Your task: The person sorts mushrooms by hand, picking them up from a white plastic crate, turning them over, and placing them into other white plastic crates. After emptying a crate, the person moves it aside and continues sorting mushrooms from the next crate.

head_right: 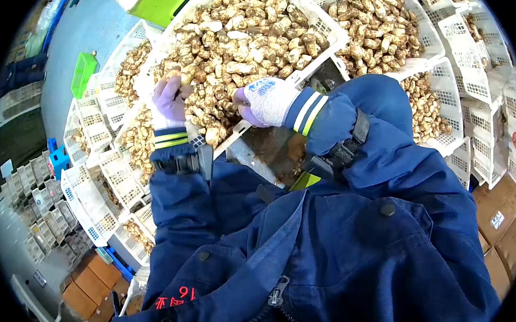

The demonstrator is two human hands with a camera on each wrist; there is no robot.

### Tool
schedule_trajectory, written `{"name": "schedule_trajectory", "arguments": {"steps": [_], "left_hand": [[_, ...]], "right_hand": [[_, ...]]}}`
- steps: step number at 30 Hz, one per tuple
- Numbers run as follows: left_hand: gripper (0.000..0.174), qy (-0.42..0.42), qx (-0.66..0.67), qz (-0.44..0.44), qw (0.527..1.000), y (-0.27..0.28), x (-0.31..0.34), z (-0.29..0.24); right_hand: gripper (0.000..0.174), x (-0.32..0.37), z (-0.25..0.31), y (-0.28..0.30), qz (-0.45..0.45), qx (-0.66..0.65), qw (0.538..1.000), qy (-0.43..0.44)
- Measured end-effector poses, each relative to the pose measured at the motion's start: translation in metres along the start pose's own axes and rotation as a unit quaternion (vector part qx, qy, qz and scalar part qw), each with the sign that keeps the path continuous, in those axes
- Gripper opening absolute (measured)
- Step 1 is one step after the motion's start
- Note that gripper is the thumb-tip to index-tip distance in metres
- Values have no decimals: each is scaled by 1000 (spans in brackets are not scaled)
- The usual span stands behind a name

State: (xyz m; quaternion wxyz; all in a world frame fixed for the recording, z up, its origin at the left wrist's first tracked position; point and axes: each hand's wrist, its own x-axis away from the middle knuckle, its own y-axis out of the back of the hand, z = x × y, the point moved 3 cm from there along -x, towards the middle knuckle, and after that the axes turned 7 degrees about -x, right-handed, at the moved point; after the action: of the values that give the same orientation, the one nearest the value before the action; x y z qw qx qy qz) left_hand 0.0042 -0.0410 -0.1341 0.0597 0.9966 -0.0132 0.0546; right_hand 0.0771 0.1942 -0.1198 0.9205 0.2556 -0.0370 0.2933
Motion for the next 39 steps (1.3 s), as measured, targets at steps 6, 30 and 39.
{"name": "schedule_trajectory", "arguments": {"steps": [6, 30, 39], "left_hand": [[33, 111, 426, 115, 891, -9, 31, 0], [43, 95, 575, 143, 800, -25, 13, -7], [27, -214, -402, 129, 881, -33, -81, 10]], "right_hand": [[25, 7, 6, -9, 33, 22, 999, 9], [26, 7, 5, -8, 12, 22, 999, 26], [32, -2, 2, -1, 65, 54, 996, -35]]}}
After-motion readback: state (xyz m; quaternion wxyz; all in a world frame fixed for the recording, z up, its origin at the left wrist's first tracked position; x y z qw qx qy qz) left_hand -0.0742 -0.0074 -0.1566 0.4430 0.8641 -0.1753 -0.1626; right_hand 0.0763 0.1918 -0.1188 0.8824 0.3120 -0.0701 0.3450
